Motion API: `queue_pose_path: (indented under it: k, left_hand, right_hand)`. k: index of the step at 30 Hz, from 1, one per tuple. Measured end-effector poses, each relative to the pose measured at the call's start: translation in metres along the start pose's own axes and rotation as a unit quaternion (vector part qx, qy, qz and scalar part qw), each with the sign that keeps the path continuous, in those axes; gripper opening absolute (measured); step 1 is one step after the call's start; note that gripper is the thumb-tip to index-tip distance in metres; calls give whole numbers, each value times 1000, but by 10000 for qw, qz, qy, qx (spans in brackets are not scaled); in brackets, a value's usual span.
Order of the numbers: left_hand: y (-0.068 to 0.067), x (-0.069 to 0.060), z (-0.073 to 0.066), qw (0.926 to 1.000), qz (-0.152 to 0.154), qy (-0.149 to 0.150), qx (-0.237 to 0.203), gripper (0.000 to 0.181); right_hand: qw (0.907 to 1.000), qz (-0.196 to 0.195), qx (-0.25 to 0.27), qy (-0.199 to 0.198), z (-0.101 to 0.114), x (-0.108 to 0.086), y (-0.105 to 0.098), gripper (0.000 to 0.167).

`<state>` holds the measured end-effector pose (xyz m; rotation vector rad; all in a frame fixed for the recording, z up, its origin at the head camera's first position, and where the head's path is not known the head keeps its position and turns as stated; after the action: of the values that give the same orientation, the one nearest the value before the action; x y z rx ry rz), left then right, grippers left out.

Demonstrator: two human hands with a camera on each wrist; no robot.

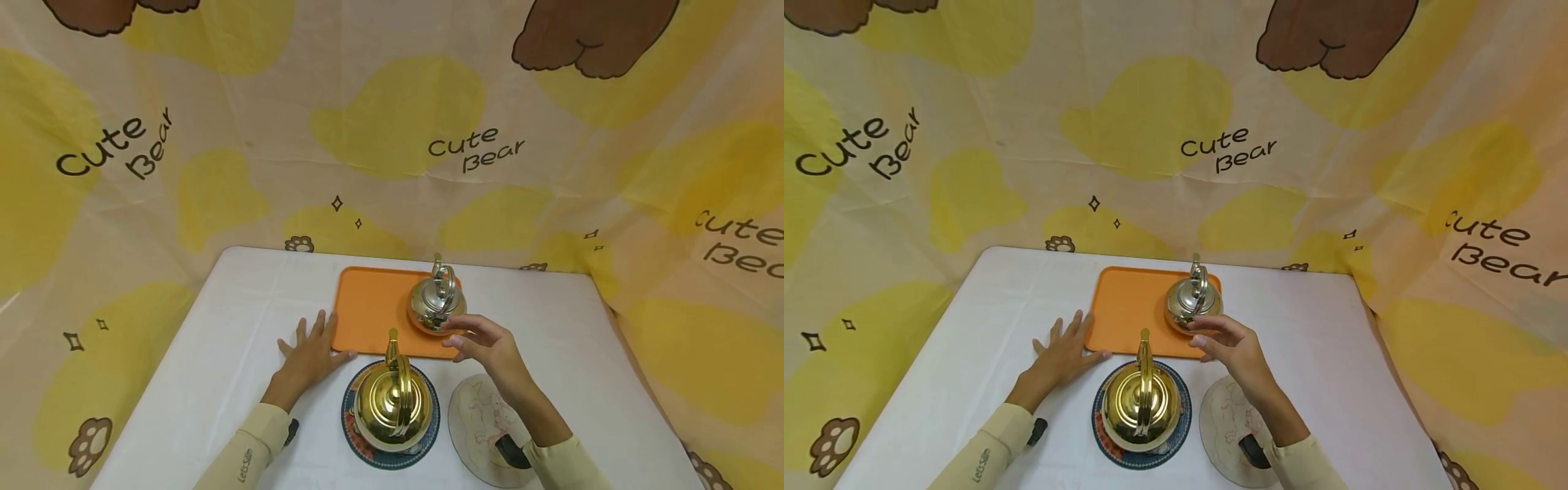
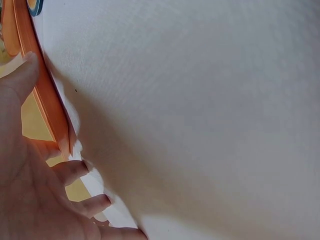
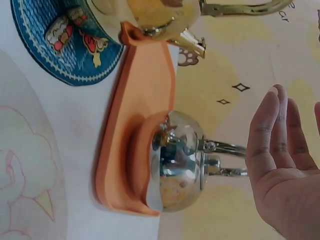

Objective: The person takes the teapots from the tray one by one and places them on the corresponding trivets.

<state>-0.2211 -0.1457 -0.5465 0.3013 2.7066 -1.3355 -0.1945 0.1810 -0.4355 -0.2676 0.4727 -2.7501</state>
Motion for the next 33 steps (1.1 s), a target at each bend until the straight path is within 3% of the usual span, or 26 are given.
queue_pose_path:
  k: [11,19,33]
  left_hand:
    - [-1,-3,-1,10000,3,12,-10,100]
    - [-4,-4,-4,10000,-24,13,-14,99]
    - [-2,-2,-3,10000,-47,10,22,99]
  right_hand:
    - [9995,-230,-150,161,-5,17,-19,38]
    - [9969,-537,-318,485,-13,31,-32,44]
    - [9939,-665,-489,730,-29,48,-41,52]
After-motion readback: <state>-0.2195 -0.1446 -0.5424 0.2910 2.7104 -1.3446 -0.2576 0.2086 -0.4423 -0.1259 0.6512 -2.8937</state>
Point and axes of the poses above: each hand's wrist, its own x-axis towards the middle knuckle, its own y-axis out of the palm, z = x × y, the point moved 6 cm from there along x, towards the middle knuckle, and after that the axes turned 14 degrees about -x, right-handed, at the moved point
